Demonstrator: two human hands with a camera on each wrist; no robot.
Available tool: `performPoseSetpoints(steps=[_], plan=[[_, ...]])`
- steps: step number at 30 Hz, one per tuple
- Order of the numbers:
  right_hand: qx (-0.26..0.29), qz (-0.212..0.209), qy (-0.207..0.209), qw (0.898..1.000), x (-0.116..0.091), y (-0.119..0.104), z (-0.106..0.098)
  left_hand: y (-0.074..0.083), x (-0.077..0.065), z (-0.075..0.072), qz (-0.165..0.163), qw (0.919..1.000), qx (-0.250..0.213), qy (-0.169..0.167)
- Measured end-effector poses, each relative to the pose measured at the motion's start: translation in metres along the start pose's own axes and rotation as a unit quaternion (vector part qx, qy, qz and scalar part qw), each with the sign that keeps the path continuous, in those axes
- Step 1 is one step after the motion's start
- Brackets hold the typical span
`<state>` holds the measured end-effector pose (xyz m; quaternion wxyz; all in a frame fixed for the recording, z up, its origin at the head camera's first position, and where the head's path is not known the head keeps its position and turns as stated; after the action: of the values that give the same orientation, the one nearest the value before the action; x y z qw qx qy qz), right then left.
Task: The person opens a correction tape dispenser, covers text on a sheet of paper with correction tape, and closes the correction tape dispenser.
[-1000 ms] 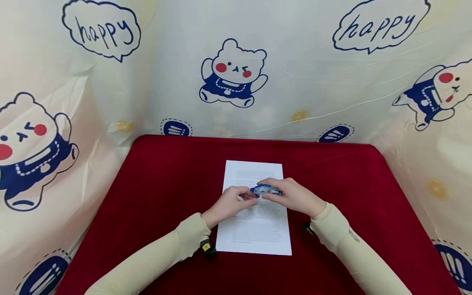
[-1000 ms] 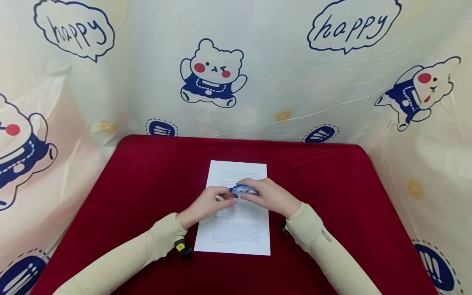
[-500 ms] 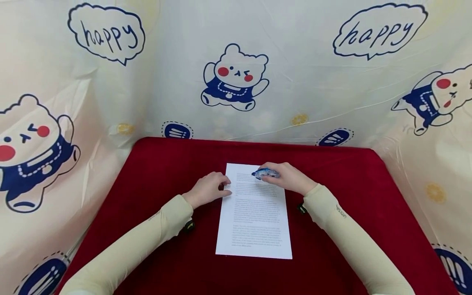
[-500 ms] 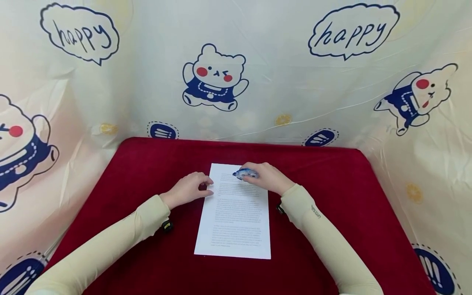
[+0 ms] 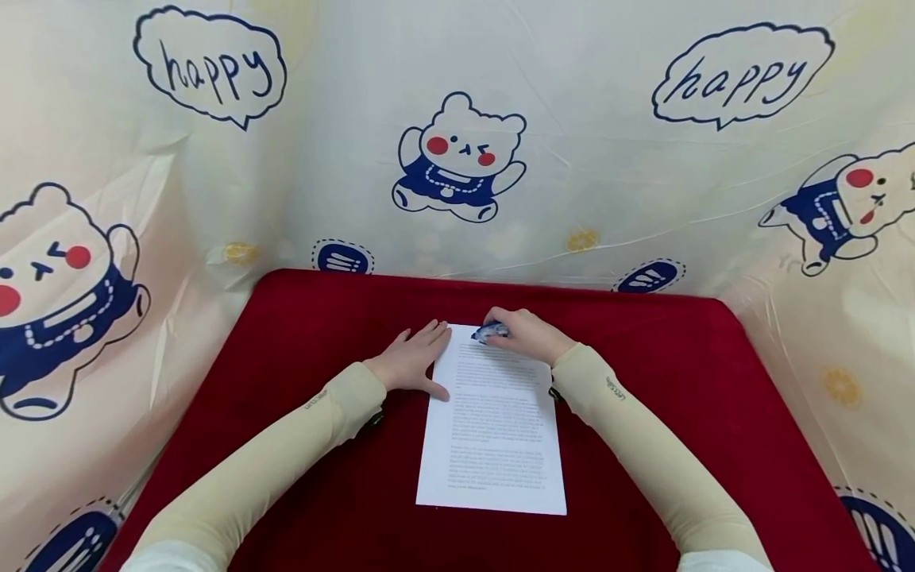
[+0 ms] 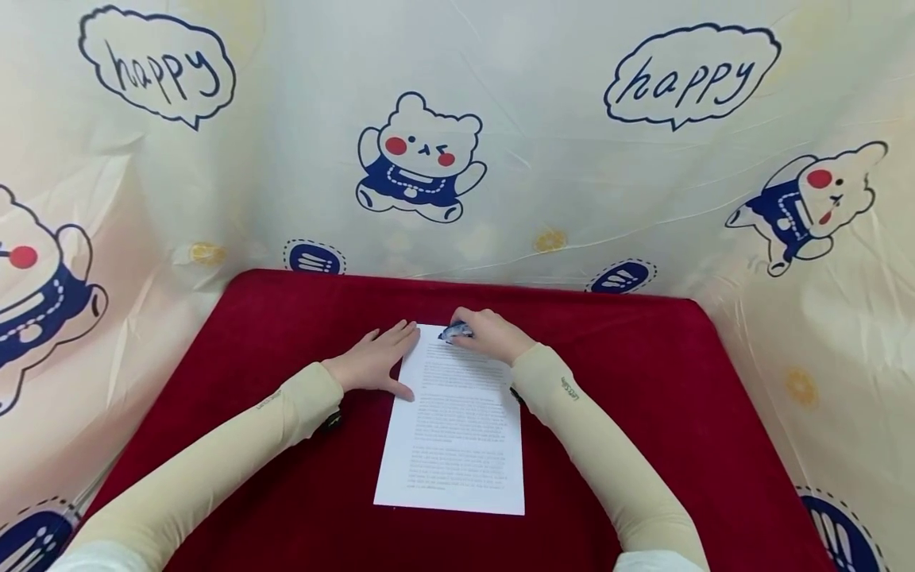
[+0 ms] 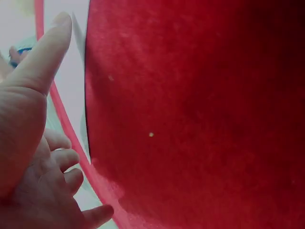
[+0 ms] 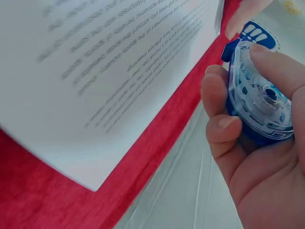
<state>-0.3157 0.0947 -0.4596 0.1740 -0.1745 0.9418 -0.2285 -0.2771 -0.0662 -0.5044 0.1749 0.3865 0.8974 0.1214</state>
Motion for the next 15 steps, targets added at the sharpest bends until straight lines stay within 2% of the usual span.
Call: performPoseSetpoints(steps=[7, 15], plan=[[-0.058, -0.017, 0.008, 0.998, 0.016, -0.016, 0.011, -0.003, 0.002, 0.009, -0.020, 0.9996, -0.010, -0.016], [-0.087, -0.021, 0.003, 0.996, 0.025, -0.020, 0.021, -0.002, 0.001, 0.007, -0.024, 0.9996, 0.001, -0.012]])
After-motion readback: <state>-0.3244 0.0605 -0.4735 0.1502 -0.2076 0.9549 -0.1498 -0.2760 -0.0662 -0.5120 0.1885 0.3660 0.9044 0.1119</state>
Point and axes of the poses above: each hand's wrist, its own x-axis towards the middle knuckle, its own z-axis out of the palm, y = z × x, the point moved 9 cm from there along x, towards the middle knuckle, and after that the axes turned 12 degrees about z, right-handed, at the moved point
